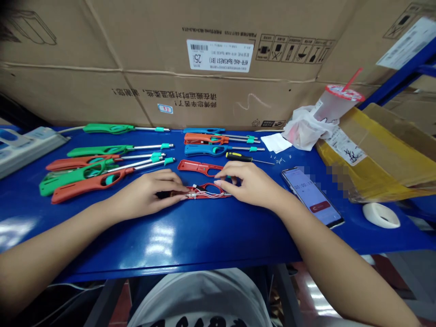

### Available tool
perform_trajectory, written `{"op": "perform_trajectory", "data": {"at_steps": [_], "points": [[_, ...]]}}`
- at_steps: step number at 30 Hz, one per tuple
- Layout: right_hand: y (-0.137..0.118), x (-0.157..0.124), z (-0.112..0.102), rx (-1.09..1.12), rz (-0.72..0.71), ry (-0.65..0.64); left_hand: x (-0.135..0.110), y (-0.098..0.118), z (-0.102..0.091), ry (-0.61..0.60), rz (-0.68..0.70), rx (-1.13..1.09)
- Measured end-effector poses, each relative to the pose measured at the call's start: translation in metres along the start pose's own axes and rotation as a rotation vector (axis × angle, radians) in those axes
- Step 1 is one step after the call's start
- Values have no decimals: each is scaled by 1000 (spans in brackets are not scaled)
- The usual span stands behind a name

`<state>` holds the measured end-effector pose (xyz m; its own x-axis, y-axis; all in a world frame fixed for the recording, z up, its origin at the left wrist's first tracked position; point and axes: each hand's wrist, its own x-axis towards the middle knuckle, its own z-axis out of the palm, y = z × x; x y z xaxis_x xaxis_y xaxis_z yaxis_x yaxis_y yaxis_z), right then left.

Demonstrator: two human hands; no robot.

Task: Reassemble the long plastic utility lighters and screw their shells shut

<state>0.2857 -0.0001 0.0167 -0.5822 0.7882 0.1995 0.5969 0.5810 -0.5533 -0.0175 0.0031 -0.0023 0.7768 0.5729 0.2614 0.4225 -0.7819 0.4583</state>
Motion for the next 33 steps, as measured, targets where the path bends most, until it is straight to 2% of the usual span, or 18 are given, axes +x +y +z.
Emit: {"op": "perform_trajectory", "data": {"at_steps": [4,8,12,15,20,26,30,33], "points": [[-26,10,2,-181,136,-113,0,3,-2,-10,1,-29],[-40,20,12,-225,116,-142,-2,5,-5,-13,-9,-43],[-32,24,30,-116,79,-37,-4,6,-8,-13,-11,-34],[-23,23,36,-58,31,23,-3,8,-5,53,-13,44],[-18,17,28,-85,-45,-53,4,9,13,250,-90,69],[-17,15,20,-180,-164,-139,8,4,23,209,-91,10],[-18,13,17,-174,-146,-130,7,4,20,210,-56,-24],[-16,12,15,-125,-102,-68,6,5,18,241,-14,-32]]}}
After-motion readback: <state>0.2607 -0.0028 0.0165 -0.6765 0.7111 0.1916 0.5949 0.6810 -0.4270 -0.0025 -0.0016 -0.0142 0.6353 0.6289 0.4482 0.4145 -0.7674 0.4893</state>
